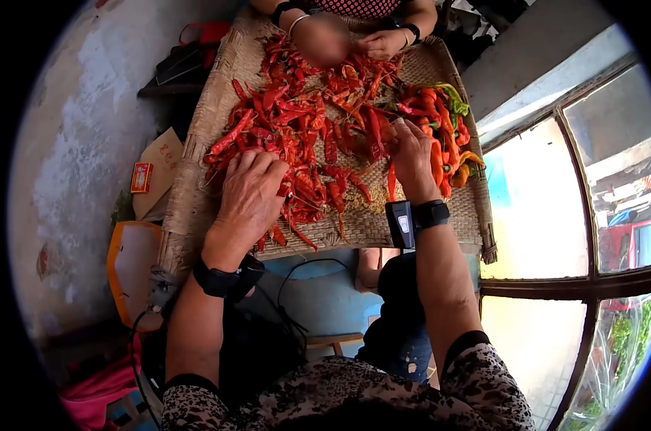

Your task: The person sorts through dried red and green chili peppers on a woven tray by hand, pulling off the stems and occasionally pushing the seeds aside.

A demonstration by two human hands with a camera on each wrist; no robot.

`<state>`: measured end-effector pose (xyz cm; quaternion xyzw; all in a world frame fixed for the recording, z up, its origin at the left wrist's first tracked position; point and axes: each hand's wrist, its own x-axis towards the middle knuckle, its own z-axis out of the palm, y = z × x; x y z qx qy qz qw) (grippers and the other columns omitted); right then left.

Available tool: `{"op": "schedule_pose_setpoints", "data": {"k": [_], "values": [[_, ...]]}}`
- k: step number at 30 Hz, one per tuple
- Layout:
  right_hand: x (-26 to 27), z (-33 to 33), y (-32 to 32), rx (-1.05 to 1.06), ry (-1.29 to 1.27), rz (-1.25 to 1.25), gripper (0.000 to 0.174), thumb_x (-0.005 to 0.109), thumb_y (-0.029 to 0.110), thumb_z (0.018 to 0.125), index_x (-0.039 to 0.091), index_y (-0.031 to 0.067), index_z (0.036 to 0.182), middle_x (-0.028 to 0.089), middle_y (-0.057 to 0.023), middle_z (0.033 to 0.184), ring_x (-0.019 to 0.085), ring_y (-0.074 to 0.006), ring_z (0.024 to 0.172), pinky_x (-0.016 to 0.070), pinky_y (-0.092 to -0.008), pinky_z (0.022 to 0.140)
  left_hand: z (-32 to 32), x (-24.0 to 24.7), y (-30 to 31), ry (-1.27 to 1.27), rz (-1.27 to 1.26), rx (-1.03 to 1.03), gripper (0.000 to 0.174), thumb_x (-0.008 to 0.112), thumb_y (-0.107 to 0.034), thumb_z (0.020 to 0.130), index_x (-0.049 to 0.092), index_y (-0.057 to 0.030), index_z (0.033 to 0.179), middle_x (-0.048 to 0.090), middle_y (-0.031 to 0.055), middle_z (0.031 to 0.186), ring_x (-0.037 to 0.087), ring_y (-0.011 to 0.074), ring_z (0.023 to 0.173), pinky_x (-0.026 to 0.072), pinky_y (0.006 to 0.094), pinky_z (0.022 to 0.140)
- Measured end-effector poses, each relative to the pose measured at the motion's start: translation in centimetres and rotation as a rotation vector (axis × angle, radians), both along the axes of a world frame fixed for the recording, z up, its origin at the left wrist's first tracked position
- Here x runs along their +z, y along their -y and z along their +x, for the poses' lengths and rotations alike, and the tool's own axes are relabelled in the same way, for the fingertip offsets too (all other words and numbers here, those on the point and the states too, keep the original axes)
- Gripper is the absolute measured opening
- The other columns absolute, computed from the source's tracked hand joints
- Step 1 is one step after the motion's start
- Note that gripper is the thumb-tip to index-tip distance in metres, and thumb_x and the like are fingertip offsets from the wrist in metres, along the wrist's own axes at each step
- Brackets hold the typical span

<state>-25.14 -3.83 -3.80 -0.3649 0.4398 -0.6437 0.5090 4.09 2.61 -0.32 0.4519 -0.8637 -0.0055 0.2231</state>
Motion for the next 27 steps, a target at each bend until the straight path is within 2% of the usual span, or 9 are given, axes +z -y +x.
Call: {"op": "schedule_pose_setpoints", "data": {"k": [2,5,8,11,13,15,16,23,27], "values": [[-0.3,2.0,0.1,-0.024,-0.748,0.021,0.04,0.063,0.024,0.089,0.06,-0.0048,0.116,0.068,-0.0117,0.079,0.062,-0.0209,0.062,0.0492,-0.0322,0.056,-0.2,0.1,-0.2,-0.003,0.005,-0.014,0.043,0.07,0.002,0.064,0.058,-0.0021,0.105,0.055,0.012,0.114,0.047,0.0316,0.113,0.0381,0.0431,0.097],[-0.4,4.7,-0.2,-0.015,-1.589,-0.13,0.052,0.066,0.035,0.085,0.054,0.0032,0.124,0.059,-0.0173,0.11,0.057,-0.0316,0.101,0.0489,-0.0405,0.085,-0.3,0.1,-0.1,0.015,0.008,-0.013,0.042,0.07,0.002,0.065,0.058,-0.0022,0.105,0.055,0.0121,0.114,0.047,0.0317,0.114,0.0383,0.0431,0.097],[0.2,7.0,-0.2,0.11,-1.528,0.069,0.056,0.064,0.037,0.085,0.047,0.0075,0.13,0.052,-0.0176,0.119,0.048,-0.0343,0.113,0.0442,-0.0434,0.093,-0.1,-0.1,0.0,0.019,0.01,-0.015,0.042,0.07,0.002,0.065,0.058,-0.0021,0.105,0.055,0.0125,0.115,0.047,0.0317,0.115,0.0383,0.0432,0.097],[-0.6,8.4,0.5,0.071,-1.626,0.156,0.054,0.061,0.036,0.087,0.045,0.0107,0.132,0.052,-0.019,0.121,0.049,-0.0369,0.113,0.0452,-0.0446,0.092,0.0,0.2,-0.1,-0.001,0.02,-0.02,0.041,0.07,0.001,0.065,0.058,-0.0019,0.104,0.055,0.0126,0.115,0.047,0.0316,0.115,0.0382,0.043,0.098],[-2.1,8.2,1.6,0.172,-1.561,0.117,0.051,0.061,0.031,0.086,0.046,0.0117,0.131,0.056,-0.02,0.115,0.055,-0.0377,0.107,0.0468,-0.0471,0.089,0.2,0.3,-0.1,-0.033,0.035,-0.037,0.04,0.07,0.001,0.065,0.059,-0.002,0.104,0.055,0.0125,0.114,0.048,0.0316,0.114,0.0383,0.0427,0.098],[-3.3,8.5,1.7,0.074,-1.512,-0.086,0.041,0.066,0.032,0.084,0.055,0.0112,0.118,0.066,-0.0185,0.092,0.063,-0.0403,0.082,0.0509,-0.0468,0.071,0.3,0.0,-0.2,-0.039,0.028,-0.026,0.038,0.07,0.0,0.067,0.059,-0.0022,0.103,0.056,0.0123,0.114,0.048,0.0313,0.114,0.0389,0.0426,0.098],[-3.3,8.5,1.6,0.076,-1.515,-0.09,0.041,0.066,0.032,0.084,0.055,0.0112,0.118,0.066,-0.0185,0.092,0.063,-0.0403,0.082,0.0509,-0.0468,0.071,0.3,-0.2,-0.2,-0.044,0.021,-0.025,0.038,0.071,0.0,0.068,0.059,-0.0022,0.103,0.056,0.0123,0.113,0.048,0.0311,0.114,0.0392,0.0428,0.098],[2.2,4.4,0.4,-0.222,-1.015,-0.363,0.049,0.068,0.006,0.082,0.052,0.0093,0.127,0.066,-0.011,0.084,0.063,-0.0205,0.071,0.0512,-0.0345,0.064,0.4,-0.3,-0.3,-0.048,0.018,-0.018,0.036,0.07,0.0,0.069,0.059,-0.0019,0.103,0.055,0.0124,0.112,0.048,0.0311,0.113,0.0395,0.0437,0.098],[1.1,-0.7,0.5,-0.344,-1.032,-0.228,0.029,0.069,0.014,0.086,0.063,0.0031,0.112,0.069,-0.0102,0.086,0.065,-0.0164,0.072,0.0517,-0.031,0.065,-0.1,-0.4,-0.3,-0.023,0.02,-0.011,0.038,0.069,0.002,0.068,0.06,-0.0016,0.105,0.055,0.0123,0.113,0.047,0.0312,0.114,0.0389,0.044,0.099]]}}
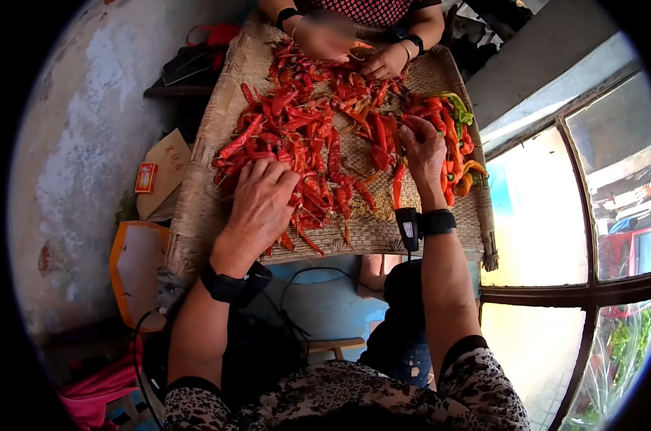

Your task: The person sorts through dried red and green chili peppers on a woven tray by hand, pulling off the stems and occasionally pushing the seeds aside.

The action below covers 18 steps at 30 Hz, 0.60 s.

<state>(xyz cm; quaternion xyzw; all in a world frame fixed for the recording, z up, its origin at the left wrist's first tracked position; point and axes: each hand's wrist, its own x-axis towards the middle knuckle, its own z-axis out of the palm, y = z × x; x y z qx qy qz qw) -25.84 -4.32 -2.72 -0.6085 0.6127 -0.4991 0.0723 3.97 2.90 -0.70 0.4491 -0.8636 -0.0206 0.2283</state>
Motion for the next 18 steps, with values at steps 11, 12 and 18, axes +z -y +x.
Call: {"op": "schedule_pose_setpoints", "data": {"k": [11,12,18], "values": [[-0.6,-2.1,-0.5,0.166,0.142,0.174,0.036,0.061,0.025,0.093,0.06,-0.0049,0.113,0.066,-0.0133,0.079,0.063,-0.0178,0.067,0.0504,-0.0331,0.058,-0.1,0.4,-0.3,0.021,0.029,-0.019,0.042,0.067,0.004,0.067,0.059,-0.0004,0.107,0.054,0.0135,0.116,0.046,0.0322,0.115,0.0389,0.0447,0.099],[-0.1,-1.9,-0.3,-0.034,-0.139,0.02,0.043,0.064,0.02,0.09,0.053,-0.0029,0.124,0.063,-0.0156,0.087,0.062,-0.0257,0.078,0.0504,-0.0382,0.067,-0.1,0.3,-0.3,0.029,0.026,-0.019,0.042,0.067,0.005,0.067,0.058,-0.0003,0.107,0.053,0.0136,0.116,0.046,0.0323,0.114,0.0389,0.0447,0.099],[0.0,3.1,-1.4,0.356,-0.208,0.19,0.035,0.064,0.01,0.083,0.057,0.0001,0.116,0.062,-0.0215,0.1,0.06,-0.0369,0.093,0.048,-0.0443,0.079,-0.3,0.1,-0.2,0.042,0.011,-0.023,0.041,0.065,0.005,0.067,0.058,0.0002,0.107,0.053,0.014,0.116,0.046,0.0324,0.115,0.0388,0.0448,0.099]]}}
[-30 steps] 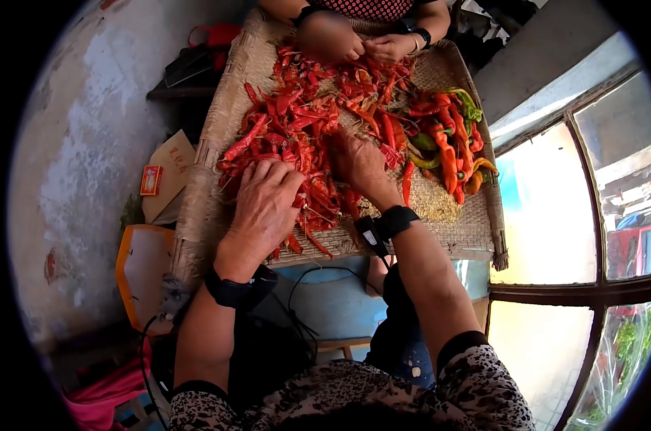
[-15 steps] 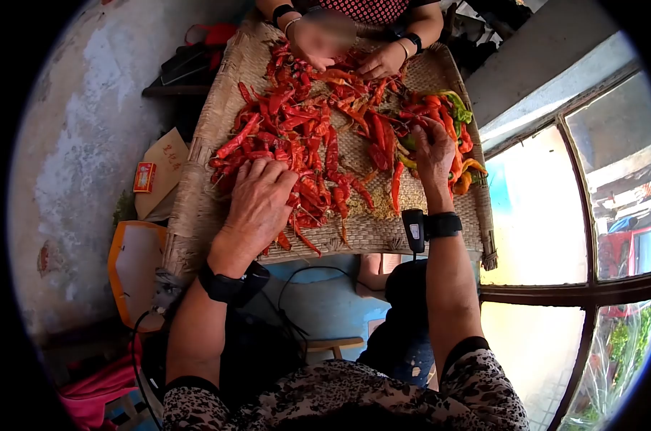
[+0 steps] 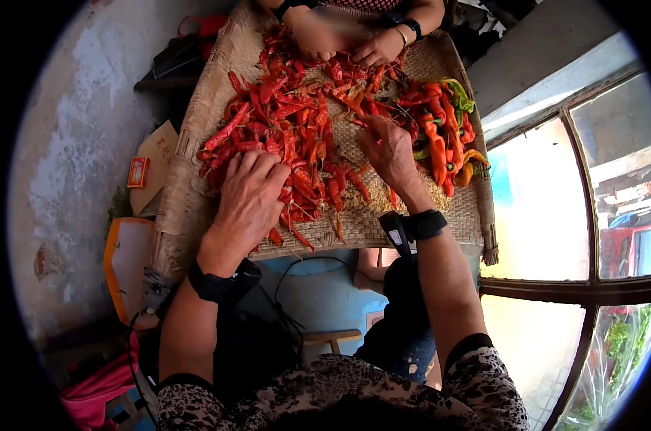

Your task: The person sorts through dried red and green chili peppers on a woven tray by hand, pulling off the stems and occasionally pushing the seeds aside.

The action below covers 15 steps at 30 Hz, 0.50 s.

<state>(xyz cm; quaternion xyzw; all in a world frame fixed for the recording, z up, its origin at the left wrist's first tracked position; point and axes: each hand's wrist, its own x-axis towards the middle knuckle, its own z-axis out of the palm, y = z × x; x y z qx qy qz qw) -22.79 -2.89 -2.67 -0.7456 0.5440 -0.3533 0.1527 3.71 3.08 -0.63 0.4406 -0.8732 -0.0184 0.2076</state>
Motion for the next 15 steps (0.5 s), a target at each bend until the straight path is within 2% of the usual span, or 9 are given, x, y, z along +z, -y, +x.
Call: {"op": "schedule_pose_setpoints", "data": {"k": [1,2,4,8,10,11,12,14,15], "values": [[-0.5,1.6,-0.4,0.016,0.051,0.163,0.036,0.065,0.012,0.083,0.056,-0.0003,0.116,0.063,-0.0211,0.099,0.062,-0.0368,0.089,0.0492,-0.045,0.077,-0.1,-0.1,0.0,0.002,0.004,-0.003,0.041,0.065,0.005,0.067,0.058,0.0002,0.107,0.053,0.014,0.116,0.046,0.0324,0.115,0.0388,0.0448,0.099],[-1.5,2.5,-0.2,0.061,-0.075,0.041,0.037,0.065,0.014,0.083,0.055,-0.0002,0.116,0.063,-0.0216,0.099,0.061,-0.038,0.09,0.0494,-0.0456,0.078,-0.2,-0.1,-0.1,-0.014,-0.005,-0.015,0.041,0.065,0.005,0.067,0.058,0.0003,0.107,0.054,0.0139,0.115,0.046,0.0321,0.114,0.0388,0.0443,0.099],[-1.9,3.9,-0.1,0.024,-0.141,0.201,0.04,0.065,0.018,0.084,0.055,0.0009,0.118,0.062,-0.023,0.101,0.06,-0.0389,0.093,0.049,-0.0453,0.081,-0.4,-0.1,-0.1,-0.034,-0.014,-0.025,0.04,0.064,0.005,0.067,0.058,0.0004,0.106,0.054,0.0137,0.114,0.047,0.0317,0.114,0.0388,0.0439,0.1],[-3.7,5.6,1.0,0.075,-0.207,0.104,0.039,0.064,0.02,0.085,0.056,0.0021,0.118,0.062,-0.0245,0.102,0.06,-0.0398,0.095,0.0487,-0.0456,0.082,-0.2,-0.1,-0.2,-0.071,0.001,-0.029,0.038,0.063,0.005,0.065,0.059,0.0012,0.103,0.056,0.0131,0.111,0.048,0.031,0.112,0.0387,0.0422,0.099],[-3.8,6.5,1.8,0.034,-0.183,0.131,0.038,0.063,0.019,0.083,0.057,0.0031,0.117,0.064,-0.0234,0.096,0.061,-0.0411,0.089,0.049,-0.0478,0.08,-0.1,0.1,0.0,-0.083,0.01,-0.024,0.037,0.063,0.005,0.065,0.059,0.0015,0.102,0.057,0.0128,0.11,0.049,0.0307,0.111,0.0387,0.0417,0.099],[-4.0,6.8,1.7,0.013,-0.13,0.08,0.036,0.063,0.011,0.08,0.058,0.0029,0.115,0.066,-0.0201,0.087,0.063,-0.0366,0.08,0.0507,-0.046,0.073,0.1,0.2,0.0,-0.091,-0.006,-0.028,0.037,0.063,0.004,0.065,0.059,0.0014,0.102,0.056,0.0128,0.11,0.049,0.0306,0.111,0.0386,0.0417,0.099],[-3.5,7.1,1.4,0.023,-0.133,0.081,0.036,0.063,0.011,0.08,0.058,0.0029,0.115,0.066,-0.0201,0.087,0.063,-0.0366,0.08,0.0507,-0.046,0.073,0.2,0.2,-0.1,-0.1,-0.019,-0.032,0.036,0.062,0.004,0.065,0.059,0.0013,0.101,0.056,0.0128,0.11,0.049,0.0306,0.11,0.0386,0.0417,0.099],[-1.0,6.8,1.1,-0.02,0.066,0.249,0.037,0.064,0.005,0.078,0.059,0.0034,0.114,0.066,-0.0153,0.078,0.064,-0.0265,0.073,0.0518,-0.0383,0.066,0.7,0.5,0.0,-0.108,-0.025,-0.016,0.034,0.062,0.002,0.068,0.059,0.0008,0.101,0.056,0.0126,0.11,0.049,0.03,0.11,0.0386,0.0417,0.099],[-0.3,6.2,1.2,-0.036,0.095,0.29,0.039,0.072,0.009,0.079,0.058,0.0028,0.115,0.058,-0.002,0.071,0.051,-0.0091,0.063,0.0435,-0.0268,0.058,0.9,0.6,0.2,-0.133,-0.038,-0.008,0.033,0.063,0.001,0.07,0.059,0.0003,0.103,0.057,0.0129,0.11,0.049,0.0303,0.11,0.039,0.0419,0.098]]}}
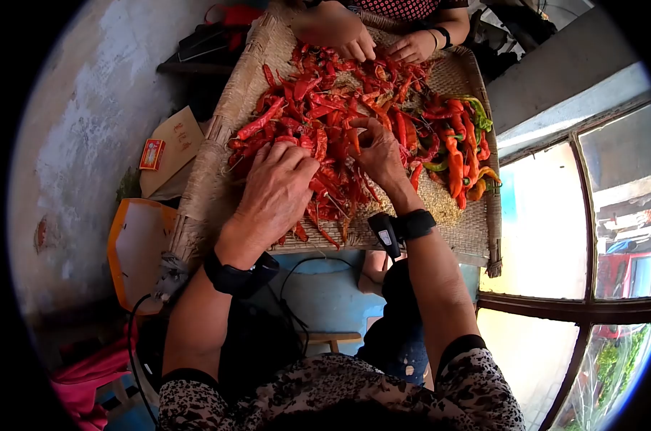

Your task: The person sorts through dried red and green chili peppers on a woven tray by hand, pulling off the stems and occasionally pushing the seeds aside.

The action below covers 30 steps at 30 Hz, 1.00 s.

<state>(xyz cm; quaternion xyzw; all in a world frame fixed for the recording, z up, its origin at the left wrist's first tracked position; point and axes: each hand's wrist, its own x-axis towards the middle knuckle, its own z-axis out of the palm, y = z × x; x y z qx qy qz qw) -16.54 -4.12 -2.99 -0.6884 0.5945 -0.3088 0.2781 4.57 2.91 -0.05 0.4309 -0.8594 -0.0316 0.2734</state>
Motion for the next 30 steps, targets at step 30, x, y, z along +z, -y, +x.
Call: {"op": "schedule_pose_setpoints", "data": {"k": [30], "values": [[-0.2,-5.5,0.4,-0.317,1.42,0.206,0.03,0.06,0.028,0.094,0.057,0.0002,0.104,0.063,-0.0099,0.082,0.058,-0.0147,0.071,0.0501,-0.0272,0.064,-1.2,-1.1,0.4,-0.03,0.025,0.013,0.008,0.061,-0.008,0.085,0.059,-0.0033,0.091,0.063,0.0137,0.084,0.06,0.0319,0.081,0.0478,0.042,0.075]]}}
